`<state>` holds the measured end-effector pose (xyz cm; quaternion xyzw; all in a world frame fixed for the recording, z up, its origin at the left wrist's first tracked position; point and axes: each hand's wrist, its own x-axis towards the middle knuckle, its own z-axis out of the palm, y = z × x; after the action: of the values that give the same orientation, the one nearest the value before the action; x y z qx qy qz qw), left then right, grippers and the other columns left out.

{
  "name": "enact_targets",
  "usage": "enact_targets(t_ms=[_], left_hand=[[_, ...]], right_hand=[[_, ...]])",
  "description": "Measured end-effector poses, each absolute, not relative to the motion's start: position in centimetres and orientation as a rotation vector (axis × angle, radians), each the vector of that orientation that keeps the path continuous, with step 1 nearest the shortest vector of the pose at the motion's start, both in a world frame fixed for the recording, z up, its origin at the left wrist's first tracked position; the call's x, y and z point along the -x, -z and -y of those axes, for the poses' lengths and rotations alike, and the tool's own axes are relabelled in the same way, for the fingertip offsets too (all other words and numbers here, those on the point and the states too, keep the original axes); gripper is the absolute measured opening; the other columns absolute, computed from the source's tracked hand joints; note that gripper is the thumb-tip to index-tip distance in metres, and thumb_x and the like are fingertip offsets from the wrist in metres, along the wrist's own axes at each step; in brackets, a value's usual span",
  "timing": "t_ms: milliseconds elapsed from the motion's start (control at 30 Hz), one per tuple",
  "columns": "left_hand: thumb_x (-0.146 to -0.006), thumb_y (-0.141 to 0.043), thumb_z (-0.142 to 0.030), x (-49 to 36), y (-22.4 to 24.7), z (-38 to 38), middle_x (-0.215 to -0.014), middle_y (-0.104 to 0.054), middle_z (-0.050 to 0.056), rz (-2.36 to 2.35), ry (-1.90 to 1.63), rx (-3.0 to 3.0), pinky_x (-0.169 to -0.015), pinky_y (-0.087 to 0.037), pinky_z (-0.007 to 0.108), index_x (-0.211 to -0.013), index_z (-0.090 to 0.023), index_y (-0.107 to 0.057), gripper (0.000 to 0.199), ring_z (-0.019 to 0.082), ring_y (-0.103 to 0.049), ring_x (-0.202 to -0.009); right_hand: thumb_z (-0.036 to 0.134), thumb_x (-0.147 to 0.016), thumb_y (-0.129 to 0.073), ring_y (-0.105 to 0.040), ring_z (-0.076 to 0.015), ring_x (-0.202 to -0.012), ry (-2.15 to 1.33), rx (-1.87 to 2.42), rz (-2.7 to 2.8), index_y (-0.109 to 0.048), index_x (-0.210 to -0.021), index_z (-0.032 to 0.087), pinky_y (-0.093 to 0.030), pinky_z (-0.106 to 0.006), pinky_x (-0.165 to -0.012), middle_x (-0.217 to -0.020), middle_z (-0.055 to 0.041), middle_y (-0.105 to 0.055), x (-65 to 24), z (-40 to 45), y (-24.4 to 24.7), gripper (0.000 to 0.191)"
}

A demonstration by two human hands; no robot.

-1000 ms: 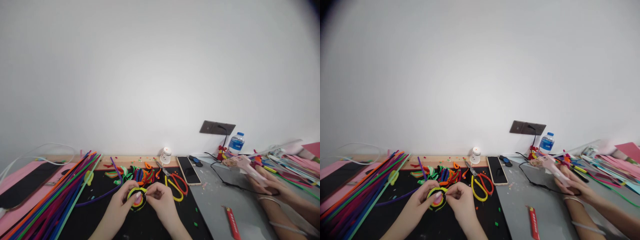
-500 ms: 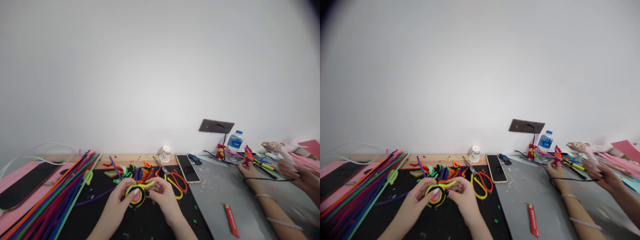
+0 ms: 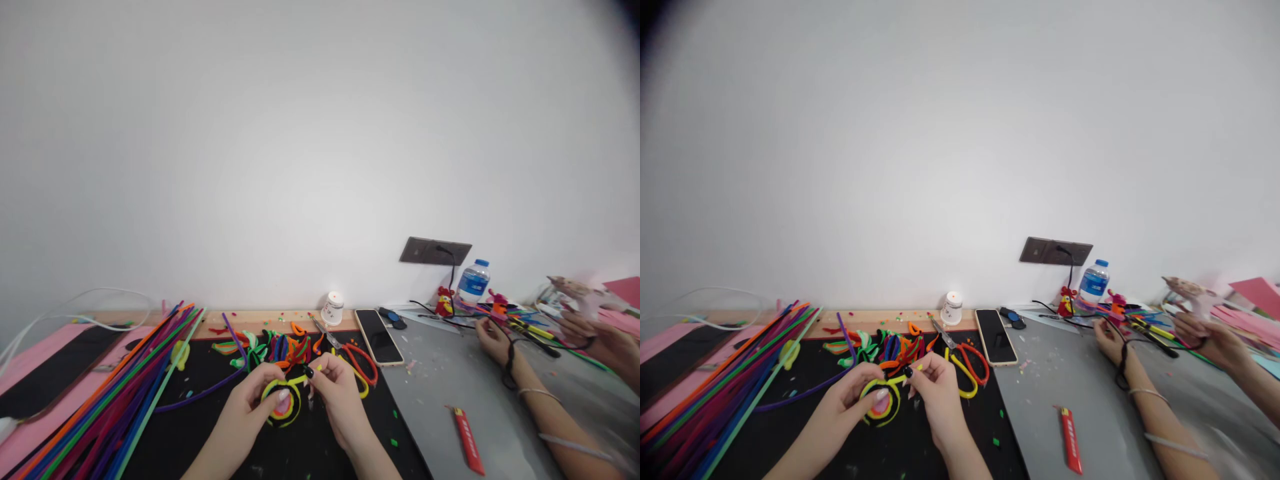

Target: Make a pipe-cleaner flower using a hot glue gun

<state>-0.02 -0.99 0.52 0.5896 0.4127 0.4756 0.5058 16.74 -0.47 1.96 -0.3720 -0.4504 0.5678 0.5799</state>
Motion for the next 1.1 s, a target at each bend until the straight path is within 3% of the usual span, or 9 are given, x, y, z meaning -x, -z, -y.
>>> enact_targets(t_ms=[533, 833, 1100], left_hand=[[-0.075, -0.057, -0.019, -0.26, -1.01, 1.52, -0.063, -0.056, -0.005, -0.925, -1.019, -1.436, -0.064, -0.042, 0.022, -0.077, -0.021, -0.057, 0.003, 0.014, -0.054, -0.064], [-0.074, -0.058, -0.02, -0.34, -0.74, 1.42, -0.066, -0.058, -0.004, -0.933, -1.051, -1.43, -0.064, -0.043, 0.023, -0.077, -0.021, -0.058, 0.003, 0.015, -0.056, -0.066], [-0.076, -0.059, -0.027, -0.13, -0.1, 0.95, -0.078, -0.062, -0.002, -1.009, -1.2, -1.372, -0.069, -0.044, 0.025, -0.089, -0.022, -0.056, 0.013, 0.017, -0.058, -0.074]], right_hand=[[0.024, -0.067, -0.073, -0.042, -0.0067, -0.047, -1.346, 0.876, 1.016, -0.057, -0.063, 0.014, -0.033, -0.019, -0.047, -0.055, 0.0029, -0.056, -16.78, 0.51, -2.02, 0.02], [0.031, -0.066, -0.074, -0.04, -0.0067, -0.045, -1.334, 0.899, 0.998, -0.055, -0.063, 0.015, -0.032, -0.019, -0.045, -0.054, 0.0039, -0.054, -16.76, 0.48, -2.14, 0.024], [0.026, -0.066, -0.072, -0.038, -0.0057, -0.046, -1.281, 0.932, 1.038, -0.055, -0.062, 0.015, -0.032, -0.017, -0.044, -0.054, 0.0046, -0.051, -16.61, 0.56, -2.47, 0.021]])
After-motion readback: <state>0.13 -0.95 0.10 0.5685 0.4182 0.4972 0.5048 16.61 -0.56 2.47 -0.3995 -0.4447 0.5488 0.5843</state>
